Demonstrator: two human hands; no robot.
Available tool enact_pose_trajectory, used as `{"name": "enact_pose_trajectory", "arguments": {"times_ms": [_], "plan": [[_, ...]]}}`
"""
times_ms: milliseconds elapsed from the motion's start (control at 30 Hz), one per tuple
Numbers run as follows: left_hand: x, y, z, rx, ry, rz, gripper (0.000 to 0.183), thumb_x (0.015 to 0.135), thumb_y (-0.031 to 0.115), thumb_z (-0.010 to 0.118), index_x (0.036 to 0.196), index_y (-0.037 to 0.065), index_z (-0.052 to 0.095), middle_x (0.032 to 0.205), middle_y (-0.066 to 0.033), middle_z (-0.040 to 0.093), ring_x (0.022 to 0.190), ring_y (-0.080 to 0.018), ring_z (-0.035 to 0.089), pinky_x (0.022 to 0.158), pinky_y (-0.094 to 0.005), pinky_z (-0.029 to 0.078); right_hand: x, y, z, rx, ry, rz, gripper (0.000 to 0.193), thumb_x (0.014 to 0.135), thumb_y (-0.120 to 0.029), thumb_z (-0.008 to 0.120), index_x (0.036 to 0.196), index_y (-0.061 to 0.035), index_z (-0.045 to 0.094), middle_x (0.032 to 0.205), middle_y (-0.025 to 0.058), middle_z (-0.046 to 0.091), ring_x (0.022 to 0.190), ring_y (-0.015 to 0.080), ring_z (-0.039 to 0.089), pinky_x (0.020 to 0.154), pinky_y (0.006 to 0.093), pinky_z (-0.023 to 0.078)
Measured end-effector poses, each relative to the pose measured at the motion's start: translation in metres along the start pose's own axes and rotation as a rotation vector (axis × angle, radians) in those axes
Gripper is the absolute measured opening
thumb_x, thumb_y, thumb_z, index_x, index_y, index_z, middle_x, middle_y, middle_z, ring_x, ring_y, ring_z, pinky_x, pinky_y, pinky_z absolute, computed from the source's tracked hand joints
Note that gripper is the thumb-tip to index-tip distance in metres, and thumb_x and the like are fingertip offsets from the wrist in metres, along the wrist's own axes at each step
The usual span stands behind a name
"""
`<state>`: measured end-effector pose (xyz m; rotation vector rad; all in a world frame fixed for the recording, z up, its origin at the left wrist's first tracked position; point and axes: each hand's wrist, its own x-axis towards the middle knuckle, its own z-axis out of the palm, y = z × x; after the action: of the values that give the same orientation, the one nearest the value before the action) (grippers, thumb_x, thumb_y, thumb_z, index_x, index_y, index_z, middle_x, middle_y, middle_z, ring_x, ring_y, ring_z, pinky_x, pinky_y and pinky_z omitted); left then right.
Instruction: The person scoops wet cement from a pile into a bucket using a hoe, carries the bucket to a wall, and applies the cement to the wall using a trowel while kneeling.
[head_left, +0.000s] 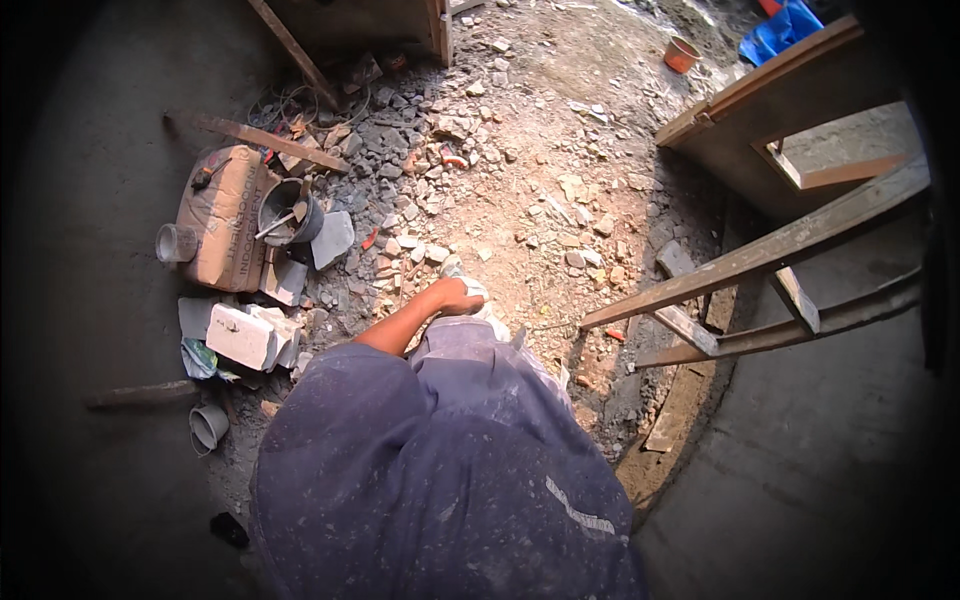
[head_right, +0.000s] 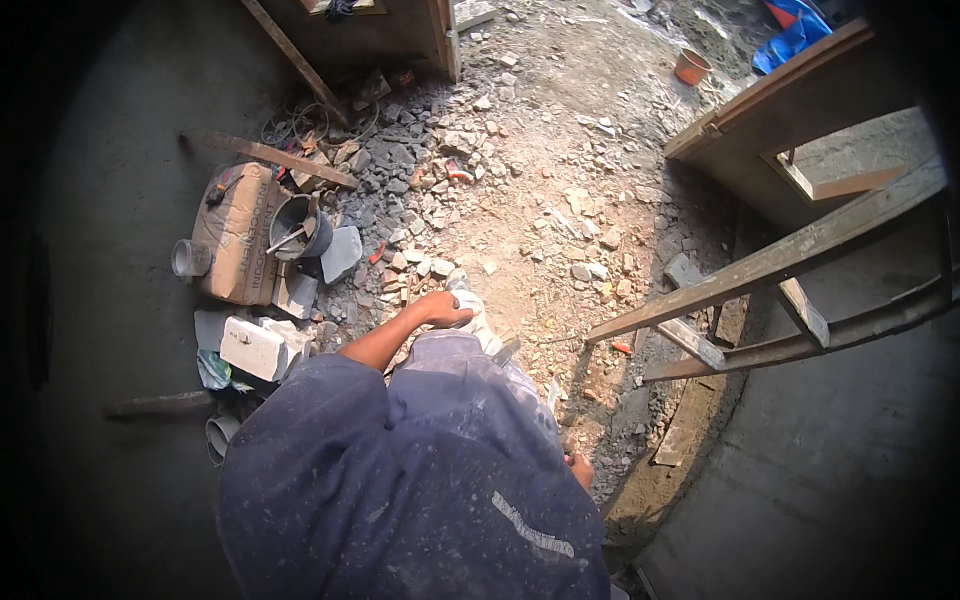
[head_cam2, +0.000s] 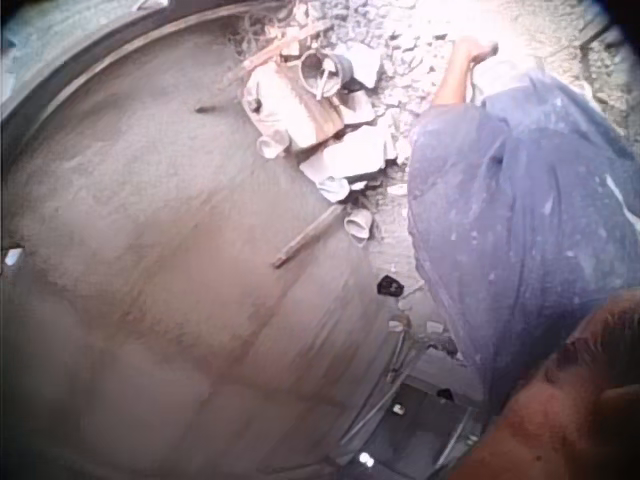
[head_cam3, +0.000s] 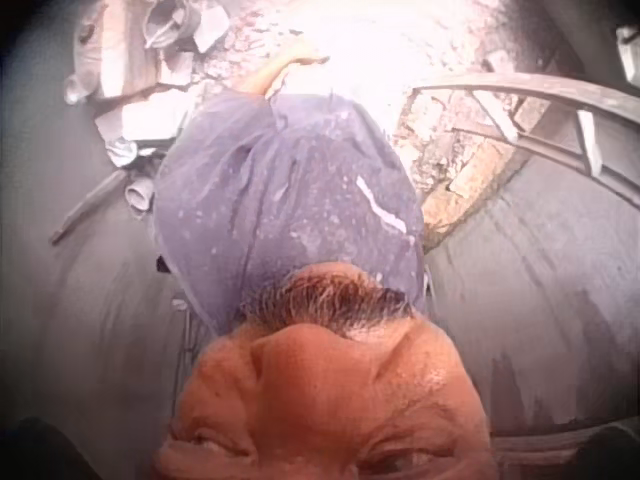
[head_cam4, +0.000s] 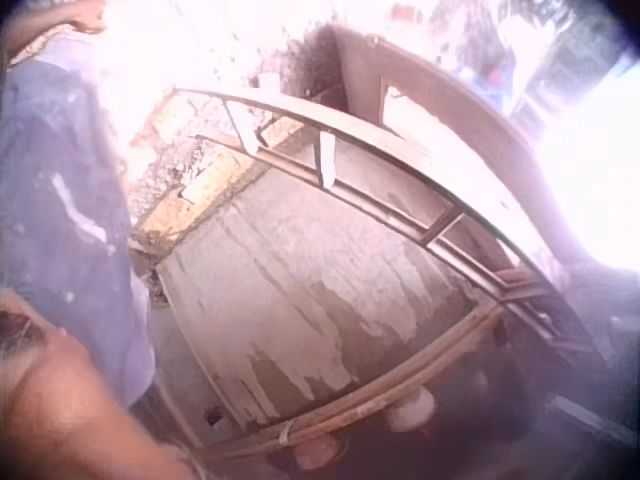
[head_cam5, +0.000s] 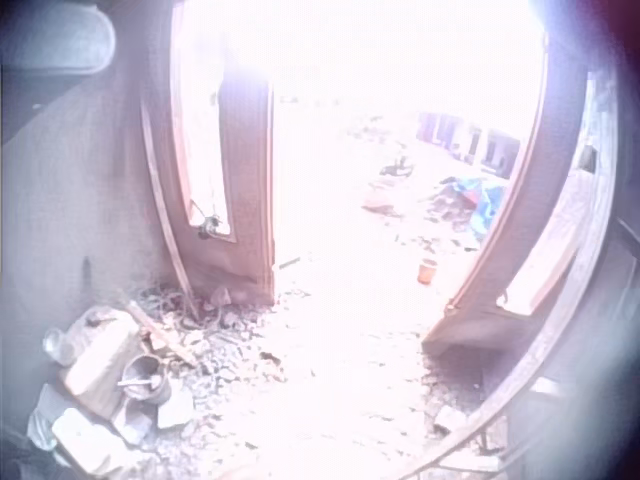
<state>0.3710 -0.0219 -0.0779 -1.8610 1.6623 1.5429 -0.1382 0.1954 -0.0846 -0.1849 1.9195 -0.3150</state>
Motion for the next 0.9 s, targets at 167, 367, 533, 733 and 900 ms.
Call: {"name": "enact_pose_trajectory", "arguments": {"times_ms": [167, 367, 533, 733, 900], "plan": [[-0.011, -0.118, 0.042, -0.592, 0.184, -0.049, 0.081, 0.076, 0.065, 0.060, 0.123, -0.001, 0.060, 0.123, -0.0227, 0.060, 0.113, -0.0319, 0.059, 0.097, -0.0343, 0.044, 0.034, -0.197, 0.049, -0.188, 0.011, -0.148, 0.033, 0.098, -0.030, 0.047, 0.121, -0.0062, 0.048, 0.095, 0.0079, 0.061, 0.070, 0.0174, 0.061, 0.051, 0.0282, 0.045], [-0.027, -0.161, 0.024, -0.850, 0.284, -0.186, 0.070, 0.076, 0.065, 0.062, 0.108, 0.004, 0.070, 0.109, -0.0204, 0.067, 0.101, -0.0304, 0.064, 0.089, -0.0377, 0.048, 0.044, -0.389, 0.220, -0.238, -0.285, -0.488, 0.031, 0.097, -0.030, 0.051, 0.119, -0.0077, 0.051, 0.097, 0.0088, 0.063, 0.071, 0.0180, 0.063, 0.052, 0.0278, 0.045], [-0.043, -0.183, 0.055, -1.019, 0.244, -0.361, 0.068, 0.077, 0.066, 0.063, 0.096, 0.001, 0.073, 0.098, -0.0186, 0.069, 0.088, -0.0252, 0.065, 0.078, -0.0350, 0.049, -0.051, -0.416, 0.402, -0.630, -0.621, -0.717, 0.037, 0.098, -0.028, 0.053, 0.125, -0.0036, 0.054, 0.102, 0.0098, 0.066, 0.079, 0.0165, 0.065, 0.065, 0.0273, 0.050], [-0.055, -0.134, 0.070, -1.192, 0.426, -0.212, 0.084, 0.076, 0.055, 0.070, 0.131, -0.006, 0.050, 0.122, -0.0223, 0.061, 0.112, -0.0263, 0.060, 0.095, -0.0322, 0.044, -0.052, -0.377, 0.462, -0.933, -0.821, -0.699, 0.040, 0.097, -0.027, 0.054, 0.126, 0.0003, 0.054, 0.106, 0.0136, 0.067, 0.085, 0.0202, 0.067, 0.065, 0.0290, 0.050], [-0.079, -0.120, 0.032, -1.019, 0.757, -0.386, 0.086, 0.075, 0.050, 0.071, 0.135, -0.005, 0.045, 0.132, -0.0250, 0.053, 0.123, -0.0341, 0.052, 0.103, -0.0353, 0.040, 0.004, -0.343, 0.432, -0.844, -0.696, -0.312, 0.039, 0.097, -0.032, 0.053, 0.126, -0.0053, 0.052, 0.097, 0.0085, 0.064, 0.083, 0.0233, 0.065, 0.069, 0.0363, 0.051]]}}
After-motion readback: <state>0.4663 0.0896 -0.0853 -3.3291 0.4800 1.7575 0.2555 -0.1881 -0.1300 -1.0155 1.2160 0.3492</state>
